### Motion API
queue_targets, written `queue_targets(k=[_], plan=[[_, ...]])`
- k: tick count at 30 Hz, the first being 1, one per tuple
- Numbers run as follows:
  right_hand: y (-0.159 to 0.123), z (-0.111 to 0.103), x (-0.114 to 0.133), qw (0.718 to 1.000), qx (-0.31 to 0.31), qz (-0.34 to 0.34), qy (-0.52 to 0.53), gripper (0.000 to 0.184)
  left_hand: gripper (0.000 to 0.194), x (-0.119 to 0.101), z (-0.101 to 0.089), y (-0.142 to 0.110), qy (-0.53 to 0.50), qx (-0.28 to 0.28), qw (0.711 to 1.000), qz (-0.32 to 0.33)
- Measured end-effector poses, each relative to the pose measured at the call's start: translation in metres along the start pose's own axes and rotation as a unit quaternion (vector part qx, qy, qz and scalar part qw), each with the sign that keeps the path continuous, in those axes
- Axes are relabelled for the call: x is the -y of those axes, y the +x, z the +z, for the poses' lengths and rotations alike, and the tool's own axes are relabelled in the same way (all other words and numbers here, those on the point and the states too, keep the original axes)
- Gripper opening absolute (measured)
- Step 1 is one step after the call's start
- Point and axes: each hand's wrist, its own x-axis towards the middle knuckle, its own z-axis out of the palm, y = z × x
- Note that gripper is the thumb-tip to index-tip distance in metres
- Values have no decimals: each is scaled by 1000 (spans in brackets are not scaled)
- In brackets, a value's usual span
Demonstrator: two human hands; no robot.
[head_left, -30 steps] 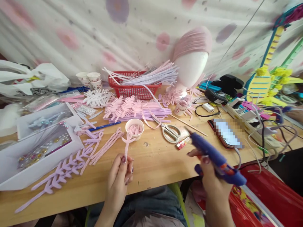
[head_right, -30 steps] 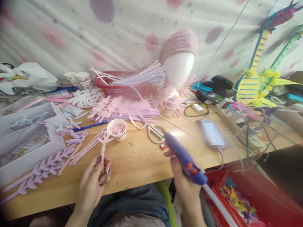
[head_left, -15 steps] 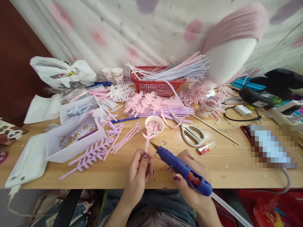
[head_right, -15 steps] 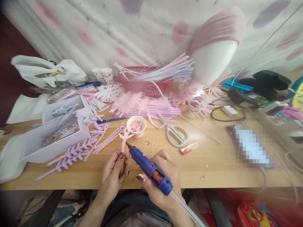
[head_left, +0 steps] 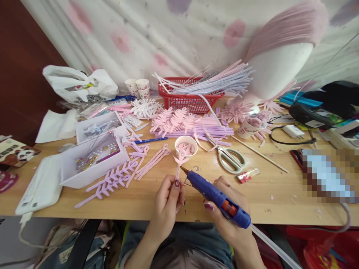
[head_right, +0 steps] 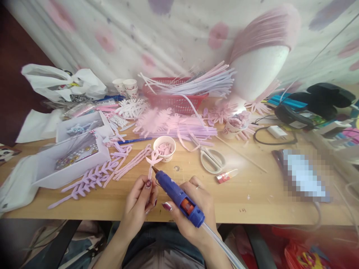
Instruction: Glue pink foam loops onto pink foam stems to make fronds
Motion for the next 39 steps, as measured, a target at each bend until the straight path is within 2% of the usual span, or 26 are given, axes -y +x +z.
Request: queue_targets(k=[12, 19, 22, 25, 27, 29, 31, 33, 36, 39], plan=[[-4, -2, -1, 1000, 16, 14, 12, 37, 39, 2, -3, 1, 23, 16, 1000, 10], [-4, -8, 2, 995, 68, 65, 31, 38, 40, 4, -9, 2, 58, 40, 997, 17], [-7, -20, 2, 994, 74, 85, 10, 36, 39, 4, -8, 1, 42, 27, 999, 15], [-12, -45, -7, 992, 22, 114, -38, 30, 40, 4, -5, 0, 11, 7, 1000, 8], [-14, -68, -19, 977, -48, 178, -108, 33, 41, 4, -4, 0, -6, 3, 1000, 2], [-11, -92, -33, 931, -126, 273, -208, 42, 43, 4, -3, 1, -22, -2, 1000, -2], [-4, -111, -47, 884, -165, 339, -275, 47, 43, 3, -3, 1, -39, -10, 999, -1], [6, -122, -60, 873, -164, 354, -293, 49, 43, 2, -2, 2, -57, -22, 998, 3], [13, -129, -77, 878, -122, 339, -316, 53, 41, 1, -2, 2, -79, -37, 996, 8], [-3, -137, -84, 844, -71, 361, -391, 56, 41, 0, -2, 1, -87, -49, 995, 13]])
